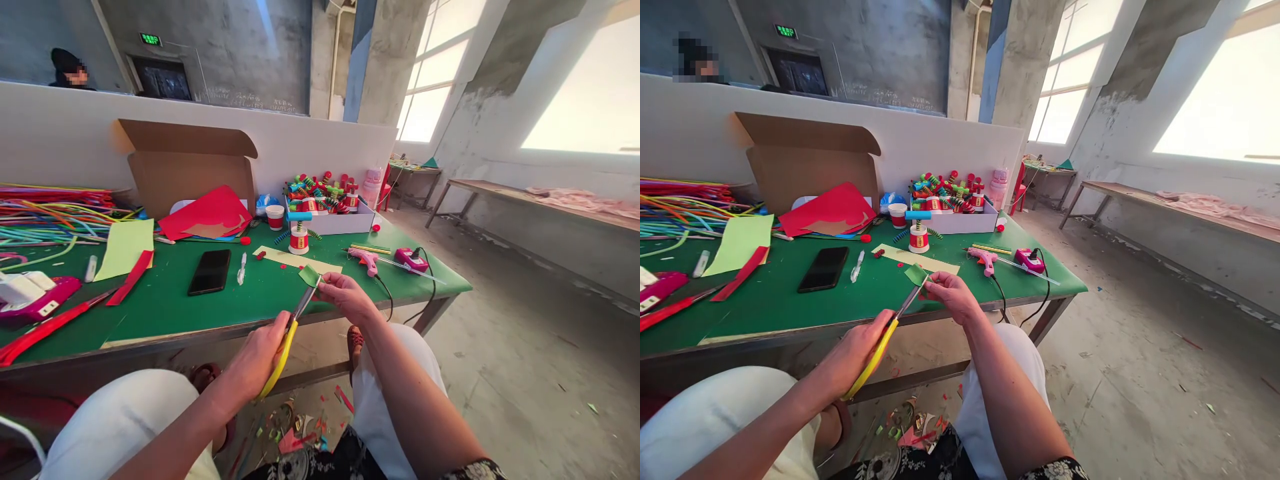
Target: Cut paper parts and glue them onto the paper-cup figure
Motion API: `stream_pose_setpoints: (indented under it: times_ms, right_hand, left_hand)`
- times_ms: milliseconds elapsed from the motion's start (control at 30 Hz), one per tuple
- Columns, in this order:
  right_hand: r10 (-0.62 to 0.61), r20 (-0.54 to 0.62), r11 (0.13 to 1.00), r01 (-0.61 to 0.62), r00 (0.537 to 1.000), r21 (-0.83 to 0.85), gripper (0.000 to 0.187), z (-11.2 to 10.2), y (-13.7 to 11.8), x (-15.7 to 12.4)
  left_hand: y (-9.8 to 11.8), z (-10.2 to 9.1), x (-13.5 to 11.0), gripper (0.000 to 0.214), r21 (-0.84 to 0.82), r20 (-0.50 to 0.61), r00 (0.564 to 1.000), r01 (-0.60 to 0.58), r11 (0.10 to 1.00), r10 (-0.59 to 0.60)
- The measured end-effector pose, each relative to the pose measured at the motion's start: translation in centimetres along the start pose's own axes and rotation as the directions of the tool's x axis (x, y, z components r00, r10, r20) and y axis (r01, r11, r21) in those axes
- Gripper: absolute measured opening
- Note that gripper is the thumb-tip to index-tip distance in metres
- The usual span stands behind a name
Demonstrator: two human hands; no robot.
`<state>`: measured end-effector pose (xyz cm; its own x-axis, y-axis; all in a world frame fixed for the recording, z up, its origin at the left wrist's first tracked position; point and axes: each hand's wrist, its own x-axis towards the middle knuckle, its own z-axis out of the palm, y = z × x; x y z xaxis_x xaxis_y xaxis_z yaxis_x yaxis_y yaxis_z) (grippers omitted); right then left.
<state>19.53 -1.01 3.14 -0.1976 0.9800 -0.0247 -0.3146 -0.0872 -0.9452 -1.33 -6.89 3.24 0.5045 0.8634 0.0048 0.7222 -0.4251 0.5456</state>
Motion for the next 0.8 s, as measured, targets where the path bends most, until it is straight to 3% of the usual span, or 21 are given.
stream_pose_setpoints:
  times_ms: [467,800]
  right_hand:
    - [0.007,-0.018,1.000,-0.007,1.000,0.000,0.037,-1.0,-0.2,0.1]
    - [0.030,-0.042,0.998,-0.032,0.999,-0.061,0.044,-1.3,-0.5,0.0]
  left_hand:
    - [0.3,-0.3,-0.2,0.014,0.005,0.032,0.999,0.018,1.000,-0.018]
    - [0.1,-0.5,-0.2,0.015,0.036,0.047,0.998,-0.035,0.999,0.033]
